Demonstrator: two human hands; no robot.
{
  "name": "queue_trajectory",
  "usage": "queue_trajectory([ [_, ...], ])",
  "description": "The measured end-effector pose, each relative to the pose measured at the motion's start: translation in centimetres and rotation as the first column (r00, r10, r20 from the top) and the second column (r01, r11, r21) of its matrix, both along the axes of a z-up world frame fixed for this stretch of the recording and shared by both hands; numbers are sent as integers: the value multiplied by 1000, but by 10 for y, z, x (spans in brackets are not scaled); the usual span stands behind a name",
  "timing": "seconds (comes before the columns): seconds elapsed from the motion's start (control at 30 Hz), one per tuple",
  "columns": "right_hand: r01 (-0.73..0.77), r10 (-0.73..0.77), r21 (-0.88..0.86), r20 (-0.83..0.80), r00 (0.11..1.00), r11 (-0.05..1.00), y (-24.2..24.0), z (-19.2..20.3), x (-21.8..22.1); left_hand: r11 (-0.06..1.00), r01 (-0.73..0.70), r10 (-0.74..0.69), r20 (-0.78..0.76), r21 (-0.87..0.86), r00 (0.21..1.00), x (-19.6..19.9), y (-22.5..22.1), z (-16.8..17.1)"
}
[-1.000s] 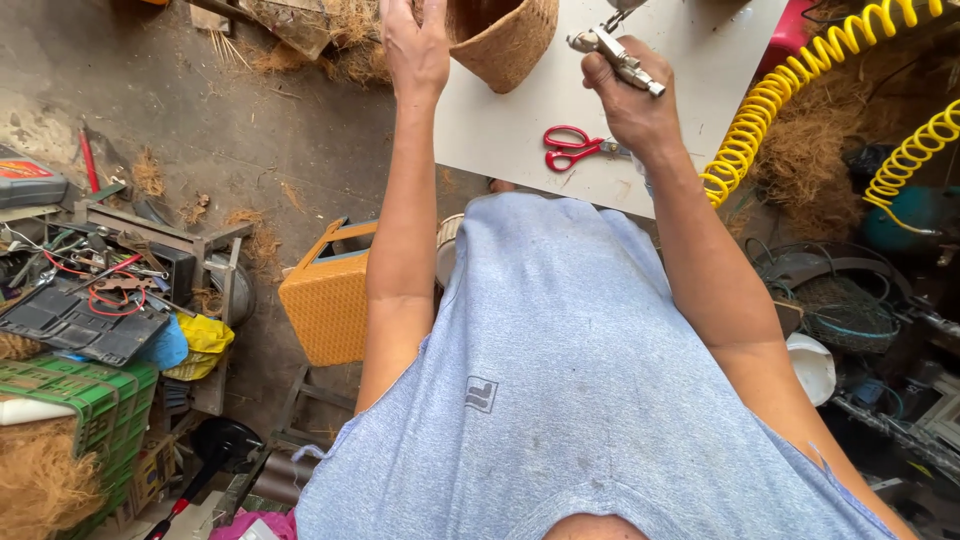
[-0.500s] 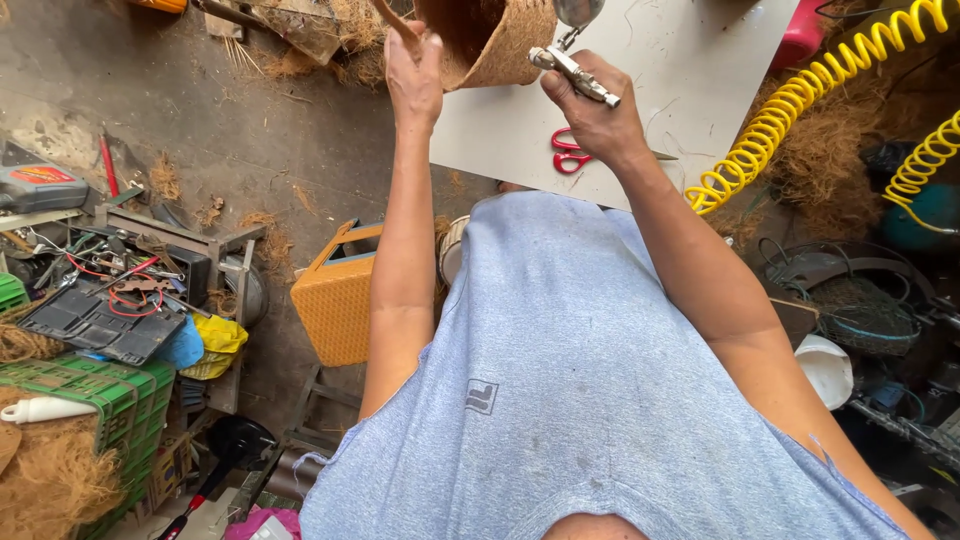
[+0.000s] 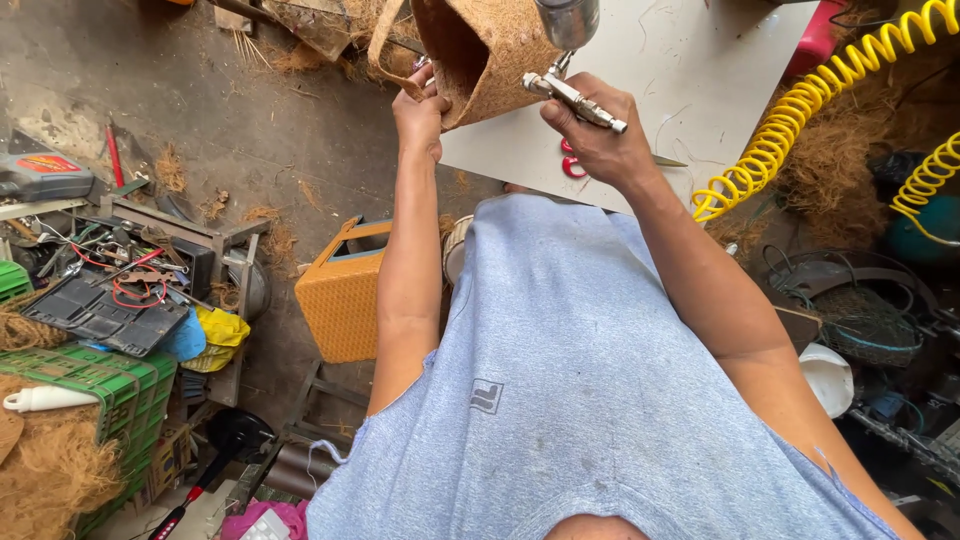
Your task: The person is using a pneumatic spray gun to apply a final coating to a cone-shaped object made of coconut fiber.
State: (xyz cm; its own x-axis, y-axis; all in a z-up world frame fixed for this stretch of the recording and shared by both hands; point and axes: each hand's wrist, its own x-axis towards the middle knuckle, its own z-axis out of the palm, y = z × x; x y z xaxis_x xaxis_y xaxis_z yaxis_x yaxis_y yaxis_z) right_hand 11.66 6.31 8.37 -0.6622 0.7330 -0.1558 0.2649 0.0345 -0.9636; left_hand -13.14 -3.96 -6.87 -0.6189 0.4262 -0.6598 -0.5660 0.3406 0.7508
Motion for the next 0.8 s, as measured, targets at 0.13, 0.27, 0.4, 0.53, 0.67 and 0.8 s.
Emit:
queue_trajectory([
  [0.13, -19, 18, -66, -11, 1000, 998, -4, 18, -8, 998, -21, 20, 7, 65, 1000, -1, -1, -5],
  [0.27, -33, 33, -52, -10, 999, 998, -6, 42, -15, 987, -41, 38, 26, 157, 999, 1, -1, 4],
  [0.4, 0, 2, -171, 14, 1000, 985, -6, 54, -19, 983, -18, 18, -2, 180, 1000, 0, 3, 17],
  [0.53, 24, -12, -182, 69, 998, 983, -5, 55, -20, 980, -15, 17, -6, 200, 1000, -3, 5, 12],
  [0.67, -14, 14, 29, 7, 1000, 999, 0, 34, -13, 945, -65, 59, 29, 321, 998, -9, 3, 2],
  [0.8, 26, -30, 161, 20, 999, 987, 9, 17, -6, 942, -48, 43, 24, 334, 999, -14, -1, 6],
])
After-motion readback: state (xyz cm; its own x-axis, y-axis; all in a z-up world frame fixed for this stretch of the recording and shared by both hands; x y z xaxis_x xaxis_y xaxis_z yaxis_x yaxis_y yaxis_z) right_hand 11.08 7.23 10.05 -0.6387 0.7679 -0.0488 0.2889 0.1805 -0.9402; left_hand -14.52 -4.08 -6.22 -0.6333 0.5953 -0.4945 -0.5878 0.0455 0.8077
